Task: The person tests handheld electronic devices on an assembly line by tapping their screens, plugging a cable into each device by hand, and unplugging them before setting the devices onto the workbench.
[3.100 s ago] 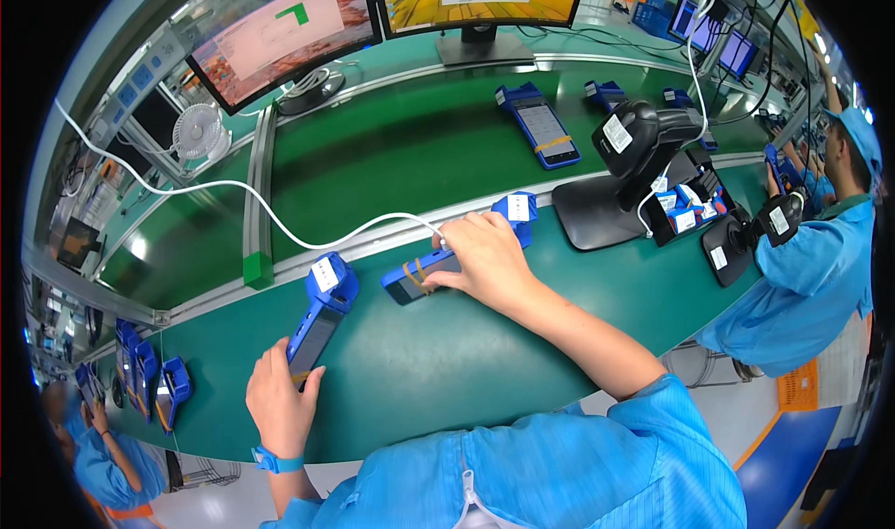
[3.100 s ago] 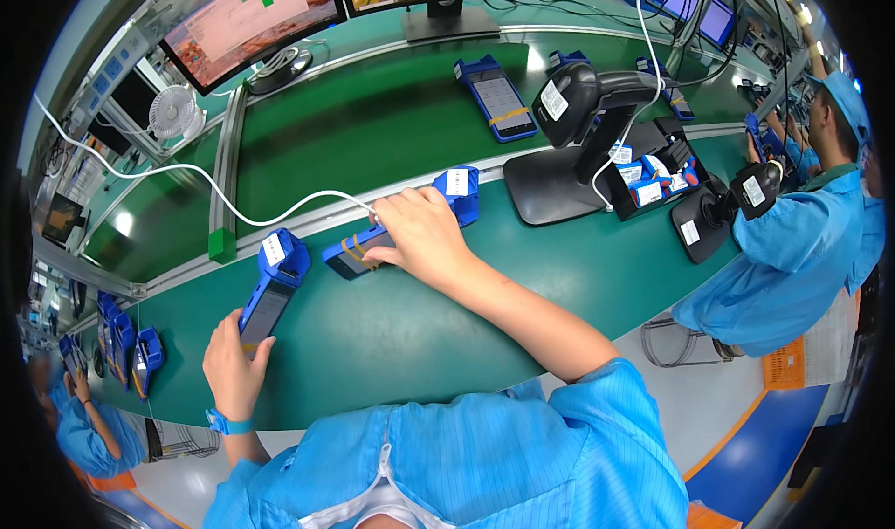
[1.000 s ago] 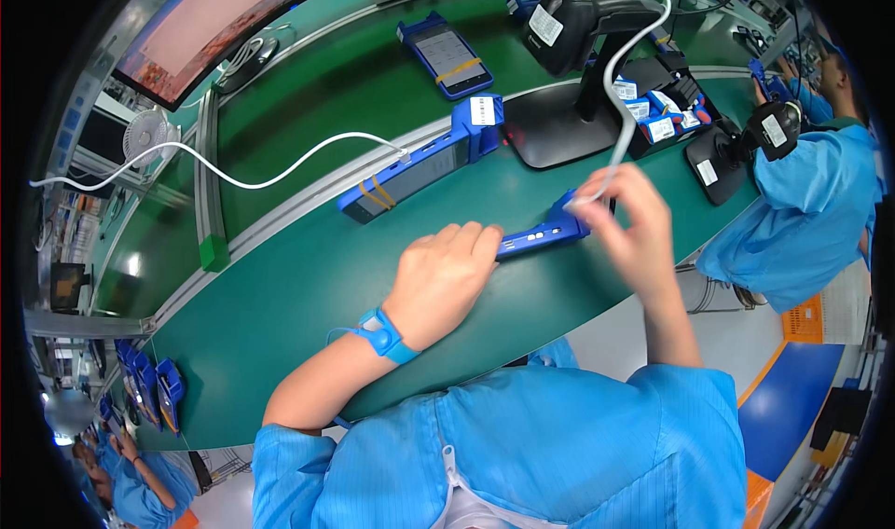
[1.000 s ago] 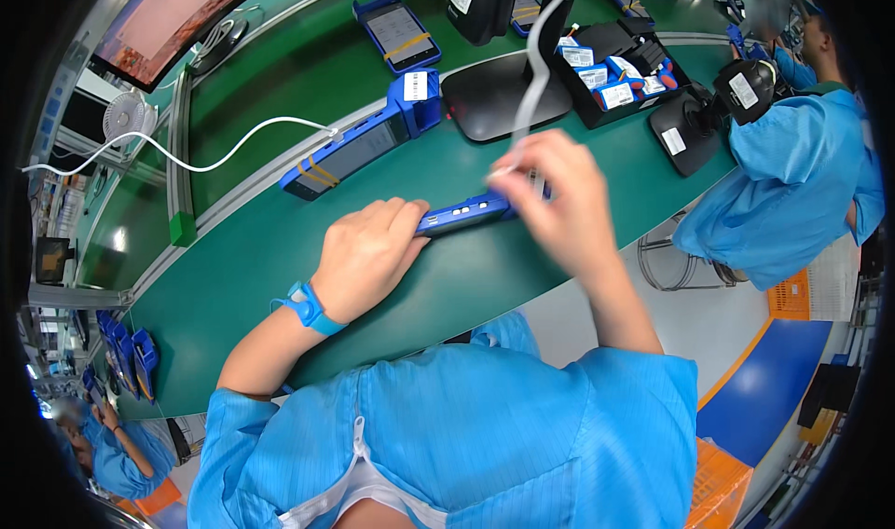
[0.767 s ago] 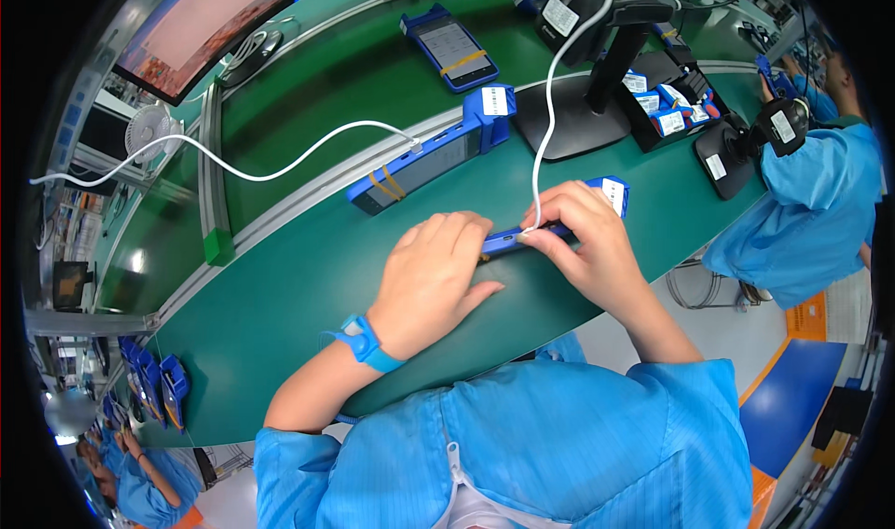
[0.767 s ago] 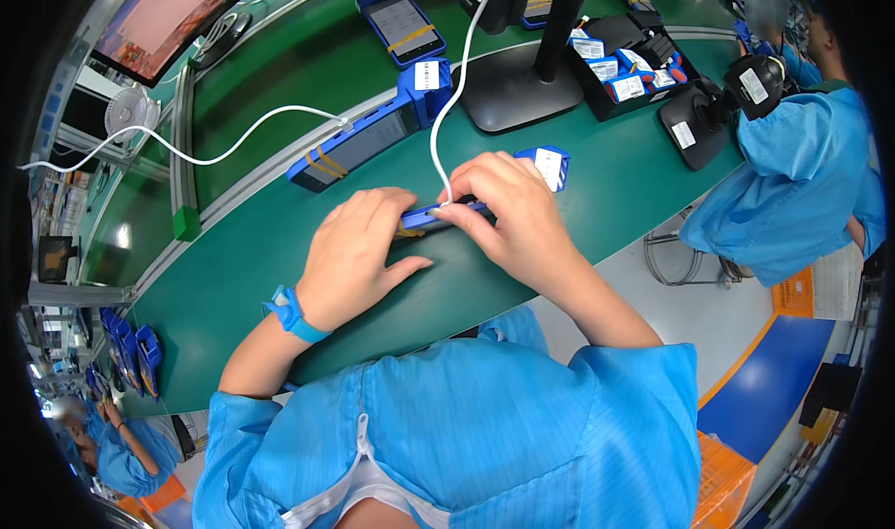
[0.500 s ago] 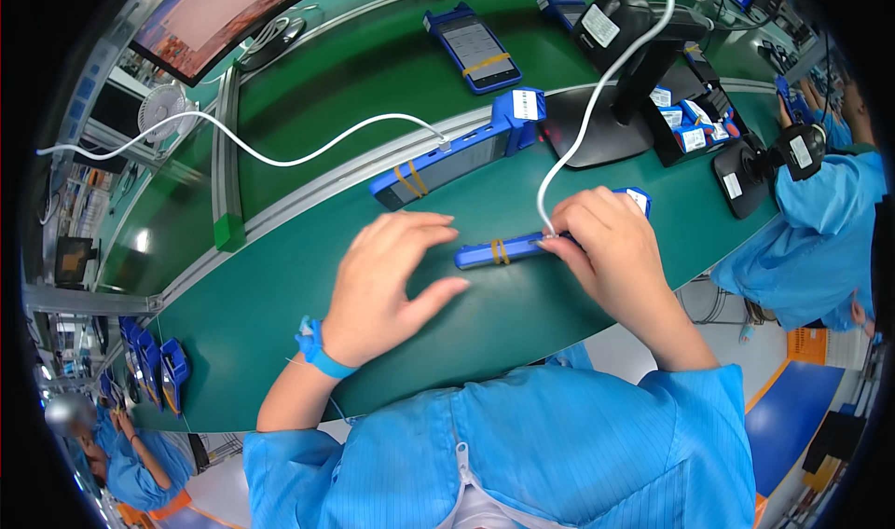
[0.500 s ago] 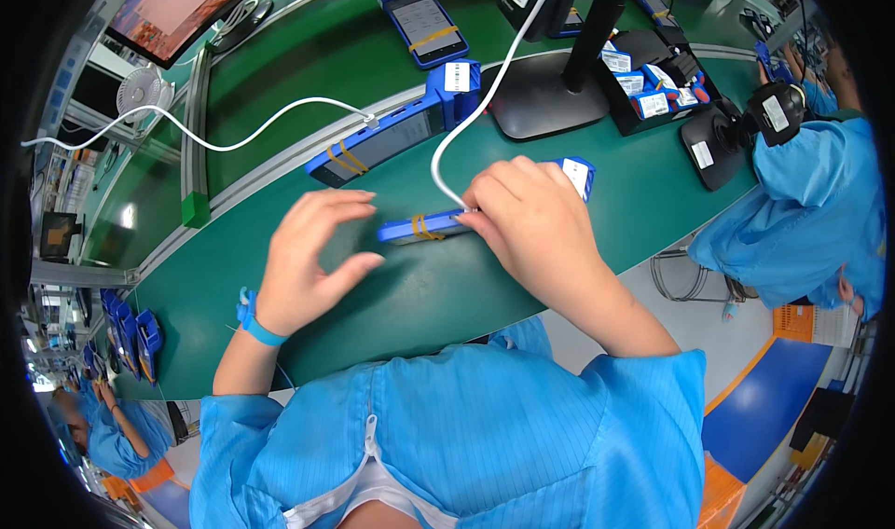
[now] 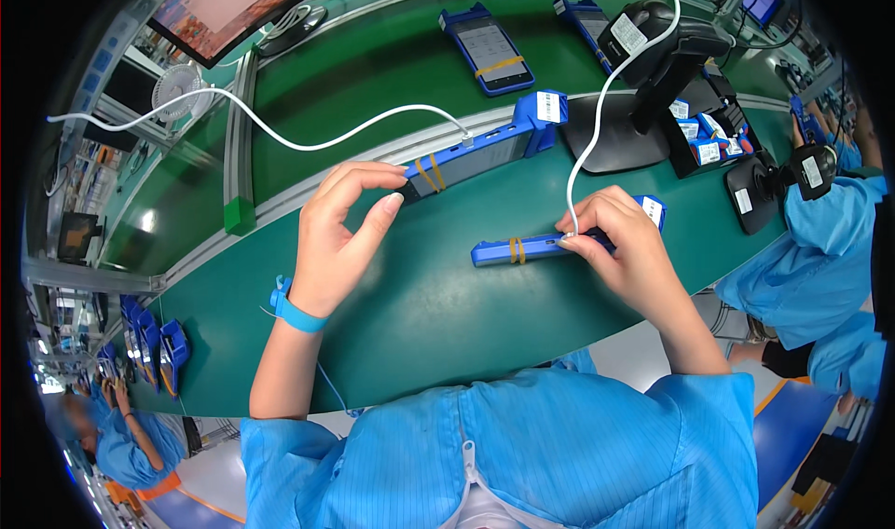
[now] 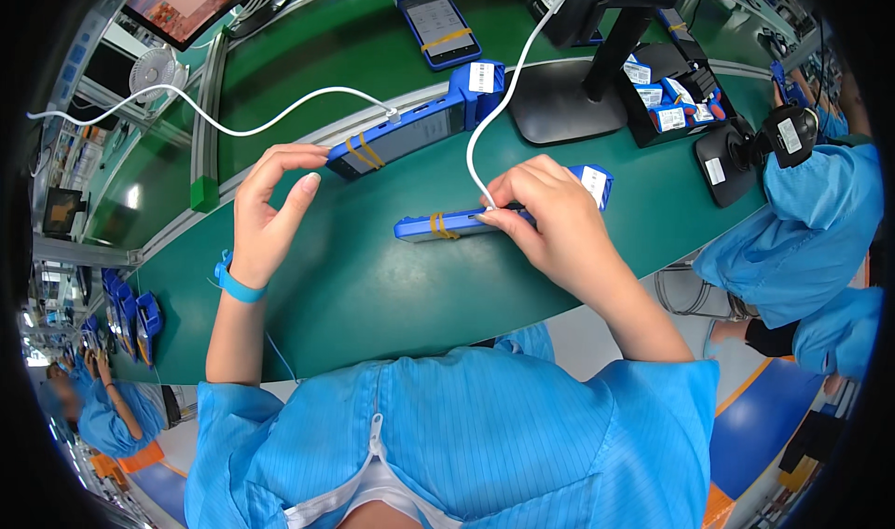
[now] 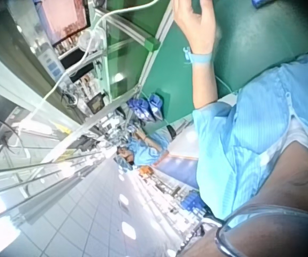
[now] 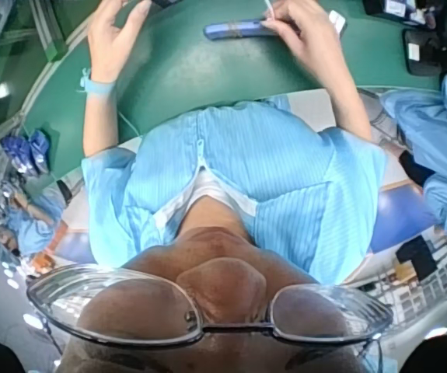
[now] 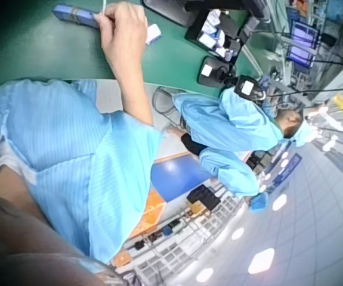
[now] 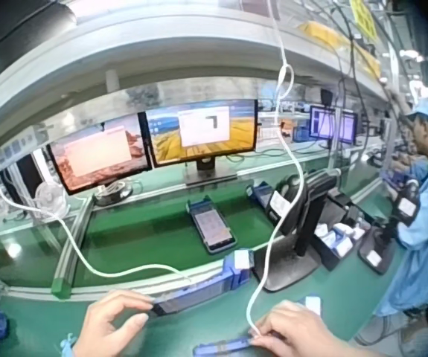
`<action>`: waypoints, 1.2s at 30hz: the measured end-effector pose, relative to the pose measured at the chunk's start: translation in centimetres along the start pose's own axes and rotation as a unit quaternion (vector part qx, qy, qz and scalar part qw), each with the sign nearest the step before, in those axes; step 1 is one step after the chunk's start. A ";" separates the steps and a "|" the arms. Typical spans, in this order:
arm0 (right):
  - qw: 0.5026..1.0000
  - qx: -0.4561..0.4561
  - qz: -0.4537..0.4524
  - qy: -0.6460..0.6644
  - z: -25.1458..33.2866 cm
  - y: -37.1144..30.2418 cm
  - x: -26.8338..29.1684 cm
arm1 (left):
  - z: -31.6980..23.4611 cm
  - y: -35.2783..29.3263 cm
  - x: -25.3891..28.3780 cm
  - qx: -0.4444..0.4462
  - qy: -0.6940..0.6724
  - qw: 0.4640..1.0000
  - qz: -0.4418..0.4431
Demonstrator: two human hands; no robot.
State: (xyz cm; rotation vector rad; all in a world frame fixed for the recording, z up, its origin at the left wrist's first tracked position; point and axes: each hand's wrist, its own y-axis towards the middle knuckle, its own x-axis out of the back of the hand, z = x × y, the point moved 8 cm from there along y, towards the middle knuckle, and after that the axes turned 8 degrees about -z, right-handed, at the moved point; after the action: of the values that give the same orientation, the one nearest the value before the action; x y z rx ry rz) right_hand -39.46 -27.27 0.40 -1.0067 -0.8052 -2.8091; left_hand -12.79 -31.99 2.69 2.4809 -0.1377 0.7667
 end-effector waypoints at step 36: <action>0.986 -0.029 -0.058 -0.153 -5.2 -3.7 6.4 | 1.8 2.9 -7.3 -0.107 0.191 0.974 0.065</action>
State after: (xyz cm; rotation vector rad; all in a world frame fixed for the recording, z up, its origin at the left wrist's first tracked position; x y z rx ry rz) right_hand -48.35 -25.88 -0.78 -1.4732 -0.8353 -2.8270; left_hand -18.69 -35.82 -1.18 2.0953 -0.2314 1.2012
